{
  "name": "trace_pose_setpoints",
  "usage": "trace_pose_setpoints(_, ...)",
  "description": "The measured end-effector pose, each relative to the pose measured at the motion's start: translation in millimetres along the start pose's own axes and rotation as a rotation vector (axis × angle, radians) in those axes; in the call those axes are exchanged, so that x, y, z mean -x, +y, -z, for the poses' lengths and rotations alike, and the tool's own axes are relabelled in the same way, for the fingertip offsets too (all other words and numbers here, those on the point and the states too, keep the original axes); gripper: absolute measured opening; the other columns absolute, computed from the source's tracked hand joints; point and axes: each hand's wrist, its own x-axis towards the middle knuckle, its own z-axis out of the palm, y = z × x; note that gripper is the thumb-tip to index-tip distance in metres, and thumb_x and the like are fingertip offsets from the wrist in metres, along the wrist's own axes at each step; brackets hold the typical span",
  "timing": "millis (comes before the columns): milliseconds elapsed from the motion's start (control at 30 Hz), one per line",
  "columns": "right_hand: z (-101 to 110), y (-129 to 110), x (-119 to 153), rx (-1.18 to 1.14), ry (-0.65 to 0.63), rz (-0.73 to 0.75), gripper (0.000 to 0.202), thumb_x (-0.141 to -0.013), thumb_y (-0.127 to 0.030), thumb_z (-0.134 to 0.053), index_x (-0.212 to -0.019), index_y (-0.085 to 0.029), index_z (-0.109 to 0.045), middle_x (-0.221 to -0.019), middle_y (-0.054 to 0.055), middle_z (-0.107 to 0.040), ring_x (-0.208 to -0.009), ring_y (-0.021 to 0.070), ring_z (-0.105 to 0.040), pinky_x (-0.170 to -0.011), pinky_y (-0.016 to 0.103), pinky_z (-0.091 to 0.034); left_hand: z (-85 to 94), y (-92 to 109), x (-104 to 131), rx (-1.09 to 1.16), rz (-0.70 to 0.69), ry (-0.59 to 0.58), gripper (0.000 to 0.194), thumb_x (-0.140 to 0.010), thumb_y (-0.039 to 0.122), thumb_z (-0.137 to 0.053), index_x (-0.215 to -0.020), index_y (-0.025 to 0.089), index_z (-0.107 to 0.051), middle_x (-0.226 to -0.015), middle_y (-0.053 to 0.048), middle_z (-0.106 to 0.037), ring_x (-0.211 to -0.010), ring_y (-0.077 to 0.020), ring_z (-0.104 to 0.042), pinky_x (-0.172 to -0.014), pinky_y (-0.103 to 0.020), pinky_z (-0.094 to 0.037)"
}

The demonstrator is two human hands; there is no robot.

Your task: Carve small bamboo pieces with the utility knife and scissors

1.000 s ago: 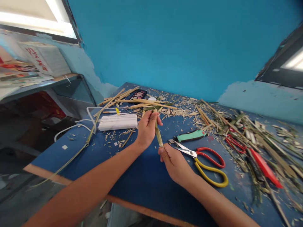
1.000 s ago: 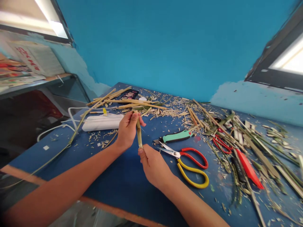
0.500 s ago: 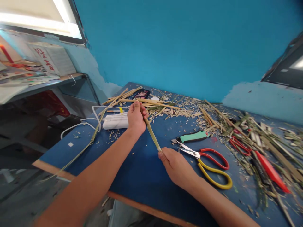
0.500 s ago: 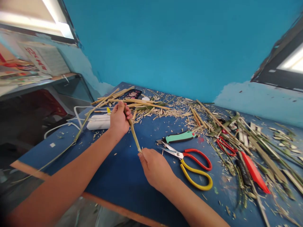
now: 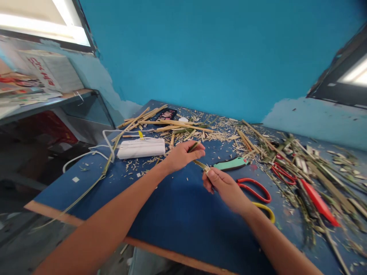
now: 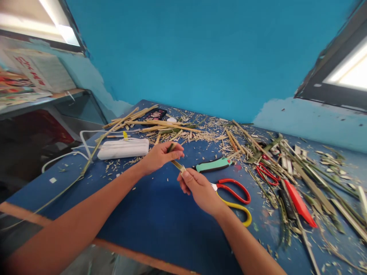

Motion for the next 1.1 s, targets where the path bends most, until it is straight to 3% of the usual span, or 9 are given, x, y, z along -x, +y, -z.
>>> trace_pose_setpoints(167, 23.3, -8.9, -0.3, -0.022, -0.137, -0.083, 0.036, -0.088, -0.048, -0.041, -0.078, -0.017, -0.057, -0.061, -0.002, -0.048, -0.056, 0.0105, -0.043, -0.054, 0.023, -0.036, 5.7, 11.6, 8.3, -0.247, 0.023, -0.289, 0.025, -0.070, 0.040, -0.063, -0.077, 0.016, -0.061, -0.064, 0.002, -0.057, -0.057, -0.0085, -0.048, -0.052, -0.019, -0.036)
trace_pose_setpoints(300, 39.4, -6.9, -2.1, -0.073, -0.156, -0.135, 0.028, -0.083, -0.044, -0.052, -0.082, -0.018, -0.060, -0.062, -0.001, -0.054, -0.056, 0.0106, -0.048, -0.054, 0.023, -0.039, 6.8, 8.5, 6.7, -0.289, -0.034, -0.224, 0.025, -0.071, 0.040, -0.063, -0.075, 0.016, -0.059, -0.066, 0.001, -0.056, -0.057, -0.0087, -0.046, -0.052, -0.020, -0.034)
trace_pose_setpoints(467, 45.9, 1.7, -10.5, -0.445, 0.173, -0.060, 0.021, -0.079, -0.039, -0.060, -0.089, -0.020, -0.057, -0.068, -0.001, -0.061, -0.062, 0.0125, -0.058, -0.054, 0.023, -0.044, 1.1, 0.4, 5.3, -0.423, -0.154, -0.004, 0.020, -0.076, 0.037, -0.059, -0.077, 0.018, -0.059, -0.070, 0.001, -0.059, -0.059, -0.0100, -0.046, -0.060, -0.023, -0.036)
trace_pose_setpoints(633, 44.5, 7.4, -18.3, -0.567, 0.370, -0.005, 0.016, -0.073, -0.033, -0.069, -0.077, -0.019, -0.062, -0.072, -0.002, -0.063, -0.059, 0.0072, -0.057, -0.055, 0.018, -0.048, -15.1, -2.3, 13.3, -0.640, -0.292, -0.089, 0.016, -0.081, 0.035, -0.054, -0.080, 0.020, -0.061, -0.070, 0.001, -0.061, -0.070, -0.0135, -0.049, -0.075, -0.027, -0.037)
trace_pose_setpoints(733, 44.9, 8.5, -20.2, -0.701, 0.487, -0.014, 0.023, -0.066, -0.032, -0.075, -0.081, -0.020, -0.063, -0.073, -0.002, -0.066, -0.062, 0.0076, -0.060, -0.056, 0.016, -0.051, -23.7, -1.9, 18.2, -0.608, -0.262, -0.124, 0.015, -0.084, 0.031, -0.050, -0.089, 0.021, -0.059, -0.081, -0.001, -0.062, -0.072, -0.0136, -0.052, -0.070, -0.025, -0.038)
trace_pose_setpoints(867, 42.2, 7.7, -20.8, -0.786, 0.502, -0.027, 0.020, -0.065, -0.025, -0.076, -0.081, -0.018, -0.065, -0.075, -0.001, -0.068, -0.065, 0.0083, -0.063, -0.064, 0.018, -0.055, -27.1, 1.5, 21.7, -0.567, -0.182, -0.079, 0.017, -0.085, 0.032, -0.047, -0.091, 0.020, -0.057, -0.086, -0.002, -0.060, -0.073, -0.0135, -0.052, -0.067, -0.025, -0.039)
trace_pose_setpoints(933, 40.4, 7.0, -20.5, -0.785, 0.497, -0.025, 0.017, -0.067, -0.025, -0.074, -0.079, -0.018, -0.065, -0.072, -0.001, -0.067, -0.065, 0.0088, -0.063, -0.063, 0.019, -0.055, -26.2, 3.4, 22.3, -0.467, -0.133, -0.161, 0.024, -0.080, 0.037, -0.054, -0.097, 0.020, -0.056, -0.089, -0.003, -0.060, -0.075, -0.0140, -0.053, -0.069, -0.025, -0.041)
trace_pose_setpoints(1000, 39.2, 6.2, -19.7, -0.766, 0.492, -0.024, 0.018, -0.067, -0.028, -0.074, -0.079, -0.018, -0.066, -0.068, -0.002, -0.066, -0.062, 0.0090, -0.062, -0.057, 0.018, -0.053, -25.3, 4.2, 22.3, -0.267, -0.087, -0.331, 0.046, -0.070, 0.044, -0.064, -0.108, 0.020, -0.052, -0.098, -0.004, -0.060, -0.084, -0.0164, -0.055, -0.074, -0.026, -0.042)
trace_pose_setpoints(1100, 37.2, 4.7, -17.8, -0.718, 0.432, -0.009, 0.021, -0.068, -0.035, -0.073, -0.082, -0.019, -0.066, -0.065, -0.002, -0.064, -0.057, 0.0094, -0.059, -0.051, 0.020, -0.051, -27.1, 2.9, 22.0, 0.020, -0.034, -0.454, 0.055, -0.075, 0.055, -0.054, -0.113, 0.017, -0.047, -0.107, -0.009, -0.058, -0.094, -0.0184, -0.055, -0.080, -0.029, -0.042)
